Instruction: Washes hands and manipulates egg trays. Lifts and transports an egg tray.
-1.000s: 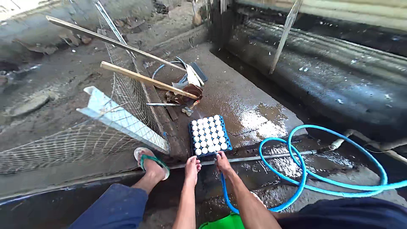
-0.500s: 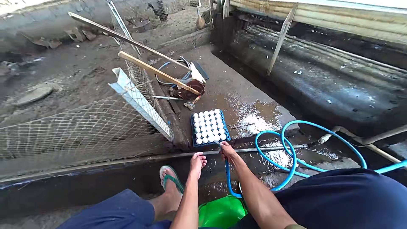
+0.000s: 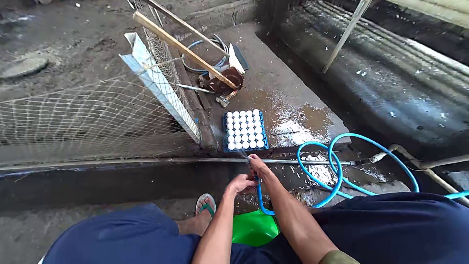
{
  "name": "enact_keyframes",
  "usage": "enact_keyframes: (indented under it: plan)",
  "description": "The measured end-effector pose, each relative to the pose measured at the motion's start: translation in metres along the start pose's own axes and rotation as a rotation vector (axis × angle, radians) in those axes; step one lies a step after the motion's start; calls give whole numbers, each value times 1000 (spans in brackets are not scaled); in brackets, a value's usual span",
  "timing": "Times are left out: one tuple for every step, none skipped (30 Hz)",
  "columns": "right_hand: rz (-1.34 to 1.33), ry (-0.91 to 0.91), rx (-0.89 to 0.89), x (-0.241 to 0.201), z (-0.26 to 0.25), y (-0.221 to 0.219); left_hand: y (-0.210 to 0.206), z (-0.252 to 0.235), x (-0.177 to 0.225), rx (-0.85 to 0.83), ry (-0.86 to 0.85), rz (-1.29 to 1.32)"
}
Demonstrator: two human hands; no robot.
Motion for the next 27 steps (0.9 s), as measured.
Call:
enact_keyframes:
  plan:
    - [-47,-11,80,3,-5,14,-3,-4,2,0,-10,4]
    - [-99,-25,151,6,-9,28,-7,-8,4,3,-23,3]
    - [-149,-34,215,9,-10,41,-10,-12,6,11,-37,-7]
    - [-188,-45,264,11,-9,51,-13,-16,7,27,-52,-23]
    - [-213,-54,294,12,-8,57,-14,-20,7,41,-64,-38]
    - [-208,-62,301,12,-8,57,-15,-24,7,49,-72,-47]
    - [-174,-68,279,10,-11,52,-13,-27,5,54,-77,-53]
    - [-124,-74,231,9,-15,41,-10,-29,1,61,-78,-47]
    - [-63,-71,169,8,-21,26,-6,-29,-5,74,-71,-32]
    - [-1,-65,100,5,-25,8,1,-29,-11,93,-57,-6]
    - [70,-49,38,3,-31,-12,10,-27,-20,111,-29,23]
    - [139,-28,-8,2,-36,-29,19,-26,-31,122,7,59]
    - [214,-2,-33,2,-40,-44,26,-24,-41,132,46,100]
    - [290,29,-42,4,-45,-53,34,-24,-51,150,82,135]
    - [355,51,-34,7,-50,-60,41,-26,-60,168,118,162]
    - [423,63,-13,12,-54,-62,49,-28,-70,195,157,177]
    - [486,60,15,17,-56,-60,57,-31,-80,242,197,184]
    - [530,45,44,25,-59,-54,65,-34,-91,300,245,187]
    - [532,9,68,37,-63,-44,71,-37,-104,355,297,207]
    - [491,-43,87,51,-67,-31,77,-41,-117,408,345,250]
    - [416,-101,117,63,-70,-16,81,-46,-129,451,388,293]
    - [334,-154,161,70,-71,-1,85,-52,-138,483,425,316]
    - [262,-190,214,73,-70,15,88,-60,-146,507,458,316]
    - [206,-206,277,73,-68,31,90,-69,-153,522,487,301]
    - [161,-208,341,70,-67,47,92,-79,-158,528,505,277]
    - [113,-202,401,64,-65,63,92,-90,-160,521,513,244]
    - [59,-195,459,58,-64,78,92,-101,-161,508,511,208]
Point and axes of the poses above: each hand's wrist, its own z-axis away from the middle knuckle, its own y-axis out of the back of the hand, x = y × z, the point moved 10 cm from there along -z, towards the middle knuckle, and after that the axes turned 3 degrees about -y, right-handed, at the moved point
